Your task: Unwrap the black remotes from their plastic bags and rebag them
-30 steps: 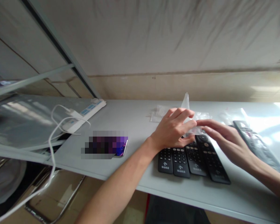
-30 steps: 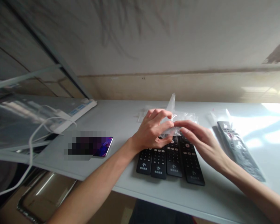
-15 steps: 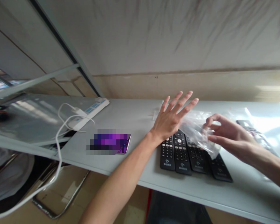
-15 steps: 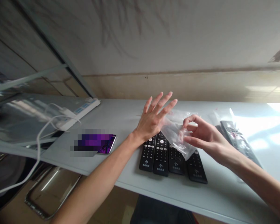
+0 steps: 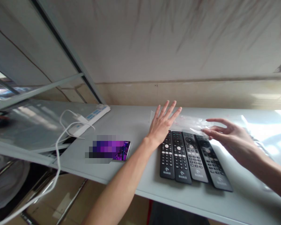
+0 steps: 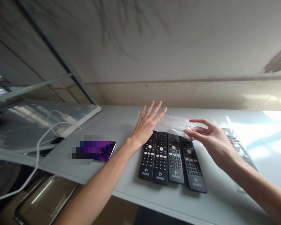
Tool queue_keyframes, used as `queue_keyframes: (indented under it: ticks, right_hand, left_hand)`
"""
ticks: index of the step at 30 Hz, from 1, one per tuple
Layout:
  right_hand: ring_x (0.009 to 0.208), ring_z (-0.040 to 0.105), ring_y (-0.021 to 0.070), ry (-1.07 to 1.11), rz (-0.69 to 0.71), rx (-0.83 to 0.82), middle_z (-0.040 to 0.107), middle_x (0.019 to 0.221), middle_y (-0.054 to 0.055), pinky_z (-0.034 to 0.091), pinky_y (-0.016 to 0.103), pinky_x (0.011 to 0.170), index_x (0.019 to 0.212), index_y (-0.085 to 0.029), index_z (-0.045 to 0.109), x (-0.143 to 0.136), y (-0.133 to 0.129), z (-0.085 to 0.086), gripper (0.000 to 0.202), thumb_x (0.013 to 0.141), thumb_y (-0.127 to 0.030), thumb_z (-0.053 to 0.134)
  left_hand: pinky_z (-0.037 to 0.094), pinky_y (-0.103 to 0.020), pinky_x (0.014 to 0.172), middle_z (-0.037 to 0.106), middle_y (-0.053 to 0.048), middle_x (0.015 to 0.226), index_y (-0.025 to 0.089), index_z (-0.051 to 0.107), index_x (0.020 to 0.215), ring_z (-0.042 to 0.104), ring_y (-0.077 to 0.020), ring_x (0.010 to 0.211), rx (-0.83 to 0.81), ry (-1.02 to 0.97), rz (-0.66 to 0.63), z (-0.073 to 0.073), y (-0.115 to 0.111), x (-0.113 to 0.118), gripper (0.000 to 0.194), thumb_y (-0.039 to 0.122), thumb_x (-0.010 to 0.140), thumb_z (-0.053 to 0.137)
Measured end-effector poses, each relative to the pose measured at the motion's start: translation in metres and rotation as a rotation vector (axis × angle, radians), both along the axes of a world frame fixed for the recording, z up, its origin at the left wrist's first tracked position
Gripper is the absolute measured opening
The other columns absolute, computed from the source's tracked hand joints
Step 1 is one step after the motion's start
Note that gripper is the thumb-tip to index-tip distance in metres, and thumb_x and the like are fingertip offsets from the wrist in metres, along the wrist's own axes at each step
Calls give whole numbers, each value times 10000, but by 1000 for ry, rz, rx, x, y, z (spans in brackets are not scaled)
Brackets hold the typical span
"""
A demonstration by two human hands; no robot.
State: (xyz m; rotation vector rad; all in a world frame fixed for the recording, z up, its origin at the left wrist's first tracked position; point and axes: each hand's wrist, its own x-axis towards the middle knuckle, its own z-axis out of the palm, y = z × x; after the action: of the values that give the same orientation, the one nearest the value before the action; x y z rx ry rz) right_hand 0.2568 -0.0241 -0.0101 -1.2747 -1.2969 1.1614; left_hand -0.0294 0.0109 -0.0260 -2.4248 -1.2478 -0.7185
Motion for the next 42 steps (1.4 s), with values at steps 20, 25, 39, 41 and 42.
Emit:
queue_keyframes:
  ticks: [20, 25, 39, 41, 42]
  right_hand:
    - [675, 700, 212, -54, 83, 203, 759, 745, 19, 587, 339, 653, 1208, -279, 720, -12, -18, 6, 492, 828, -527, 911]
    - [787, 728, 197, -6, 115, 205, 795, 865, 43, 610, 283, 721, 1260, -281, 710, -11, -19, 4, 532, 817, -467, 939]
    - [830, 743, 169, -412, 248, 696, 778, 979, 15, 615, 279, 711, 1011, -286, 778, -16, -25, 8, 30, 992, -272, 760]
    - [861, 726, 161, -472, 285, 813, 753, 1029, 11, 600, 280, 725, 1085, -297, 769, -16, -24, 5, 117, 1004, -216, 742]
    - [860, 716, 155, -501, 287, 865, 738, 1037, 9, 592, 279, 727, 1117, -300, 762, -16, -23, 3, 154, 1004, -197, 743]
  left_hand:
    - [479, -394, 1194, 672, -85, 1503, 219, 437, 1663, 603, -208, 1403, -89, -6, -234, 17, -25, 29, 541, 172, 1126, 481]
    - [475, -424, 1186, 710, -83, 1426, 210, 540, 1588, 607, -224, 1375, -136, 20, -235, 19, -23, 28, 441, 244, 1155, 462]
    - [470, -423, 1148, 763, -71, 1316, 179, 742, 1244, 631, -229, 1315, -81, -24, -300, 26, -30, 30, 279, 206, 1146, 482]
    - [473, -417, 1124, 775, -69, 1278, 181, 757, 1166, 636, -228, 1301, -85, -55, -299, 26, -30, 30, 274, 219, 1149, 486]
    - [473, -417, 1114, 778, -69, 1267, 186, 760, 1138, 636, -228, 1299, -90, -65, -301, 26, -30, 30, 272, 225, 1149, 491]
